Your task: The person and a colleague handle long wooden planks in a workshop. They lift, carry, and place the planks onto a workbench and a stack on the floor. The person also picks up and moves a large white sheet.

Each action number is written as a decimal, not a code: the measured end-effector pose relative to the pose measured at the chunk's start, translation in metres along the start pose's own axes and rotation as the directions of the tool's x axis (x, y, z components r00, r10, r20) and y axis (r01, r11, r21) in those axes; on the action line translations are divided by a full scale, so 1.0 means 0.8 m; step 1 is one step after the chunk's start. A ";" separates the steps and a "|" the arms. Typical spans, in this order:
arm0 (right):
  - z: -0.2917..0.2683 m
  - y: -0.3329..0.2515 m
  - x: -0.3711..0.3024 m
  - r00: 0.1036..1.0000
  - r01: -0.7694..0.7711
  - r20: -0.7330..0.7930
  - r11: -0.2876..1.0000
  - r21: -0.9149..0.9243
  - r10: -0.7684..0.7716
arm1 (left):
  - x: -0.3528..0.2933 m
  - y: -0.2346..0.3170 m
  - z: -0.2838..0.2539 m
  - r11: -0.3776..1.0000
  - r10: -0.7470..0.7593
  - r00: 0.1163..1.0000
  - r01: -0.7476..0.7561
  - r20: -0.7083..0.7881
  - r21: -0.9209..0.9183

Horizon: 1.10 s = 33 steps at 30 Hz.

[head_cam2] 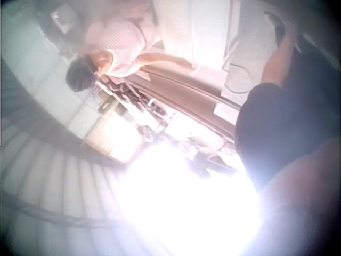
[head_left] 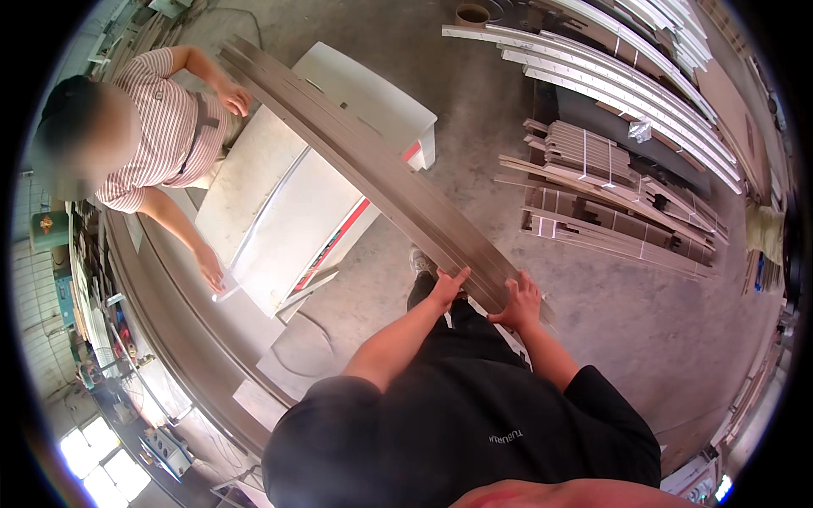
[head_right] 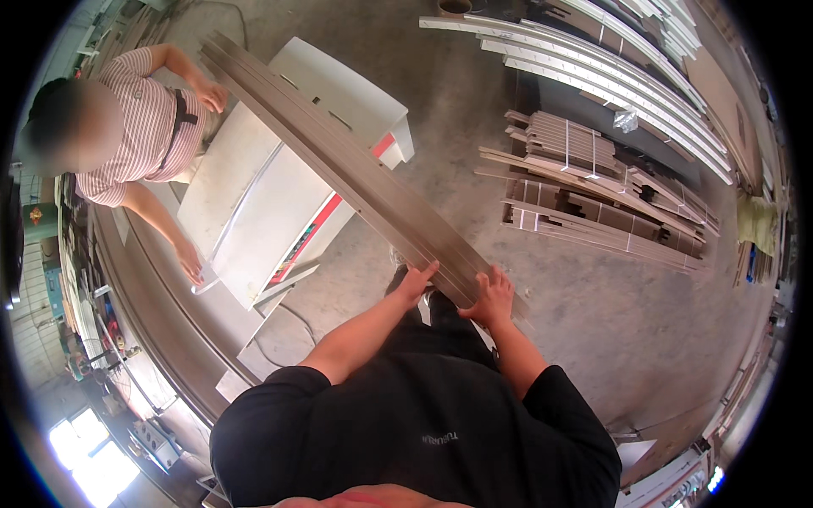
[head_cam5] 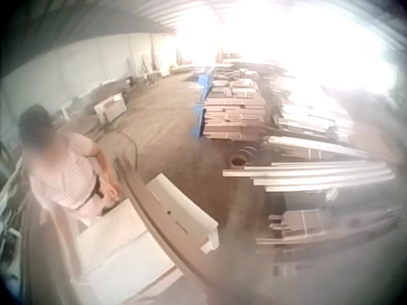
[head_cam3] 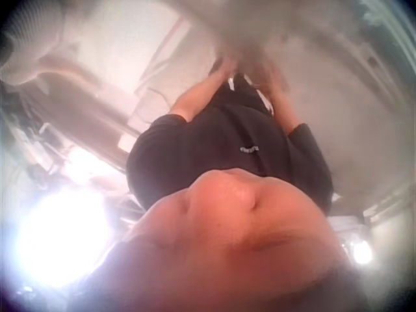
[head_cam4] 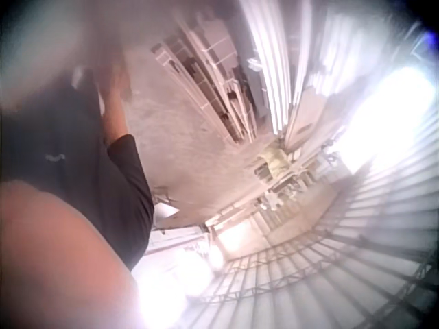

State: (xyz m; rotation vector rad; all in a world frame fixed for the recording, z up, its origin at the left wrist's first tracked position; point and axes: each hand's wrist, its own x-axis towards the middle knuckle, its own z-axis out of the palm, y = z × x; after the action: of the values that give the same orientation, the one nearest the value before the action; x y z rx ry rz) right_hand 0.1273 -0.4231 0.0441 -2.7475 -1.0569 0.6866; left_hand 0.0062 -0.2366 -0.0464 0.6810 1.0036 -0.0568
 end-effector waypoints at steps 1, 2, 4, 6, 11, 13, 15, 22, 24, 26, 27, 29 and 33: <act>0.003 0.011 -0.013 1.000 0.001 0.008 1.000 0.003 -0.001 | -0.003 -0.010 0.000 0.998 -0.043 0.998 0.045 0.050 -0.042; 0.006 0.021 -0.027 1.000 0.002 0.009 1.000 0.006 -0.002 | -0.004 -0.019 -0.001 0.992 -0.084 0.991 0.093 0.103 -0.081; 0.010 0.041 -0.051 1.000 0.005 0.012 1.000 0.013 -0.005 | 0.002 -0.048 -0.001 0.972 -0.083 0.987 0.111 0.139 -0.206; 0.014 0.060 -0.074 1.000 0.021 0.002 1.000 0.008 -0.021 | 0.007 -0.069 -0.004 0.932 -0.082 0.992 0.110 0.094 -0.346; 0.034 0.133 -0.078 1.000 -0.010 -0.025 0.967 0.255 0.017 | 0.025 -0.104 -0.003 0.909 -0.057 0.997 0.072 0.048 -0.411; 0.038 0.166 -0.053 0.998 -0.037 0.067 0.950 0.311 0.017 | 0.021 -0.102 -0.001 0.907 -0.050 0.997 0.073 0.065 -0.415; 0.090 0.222 -0.023 0.910 -0.355 0.379 0.785 0.508 0.166 | 0.002 -0.077 0.017 0.907 -0.049 0.993 0.091 0.111 -0.411; 0.096 0.216 -0.001 0.787 -0.407 0.604 0.839 0.361 0.121 | -0.013 -0.071 0.027 0.905 -0.028 0.997 0.056 0.071 -0.422; 0.093 0.220 -0.007 0.766 -0.427 0.631 0.830 0.360 0.120 | -0.008 -0.080 0.026 0.906 -0.054 0.998 0.066 0.039 -0.418; 0.088 0.219 -0.009 0.760 -0.425 0.640 0.831 0.359 0.112 | -0.002 -0.090 0.021 0.900 -0.074 0.997 0.082 0.034 -0.429; 0.091 0.223 -0.011 0.765 -0.420 0.634 0.834 0.358 0.113 | 0.000 -0.093 0.023 0.894 -0.086 0.995 0.100 0.053 -0.436; 0.097 0.234 -0.017 0.757 -0.418 0.646 0.835 0.358 0.102 | -0.001 -0.102 0.026 0.892 -0.107 0.994 0.113 0.039 -0.438; 0.098 0.247 -0.027 0.723 -0.429 0.686 0.833 0.350 0.083 | -0.011 -0.122 0.033 0.897 -0.085 0.996 0.088 0.028 -0.433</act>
State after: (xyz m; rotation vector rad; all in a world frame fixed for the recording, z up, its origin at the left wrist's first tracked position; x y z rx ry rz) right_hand 0.1975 -0.5891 -0.0700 -2.2328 -0.4224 1.7755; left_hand -0.0127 -0.3305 -0.0788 0.2255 0.9948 0.0857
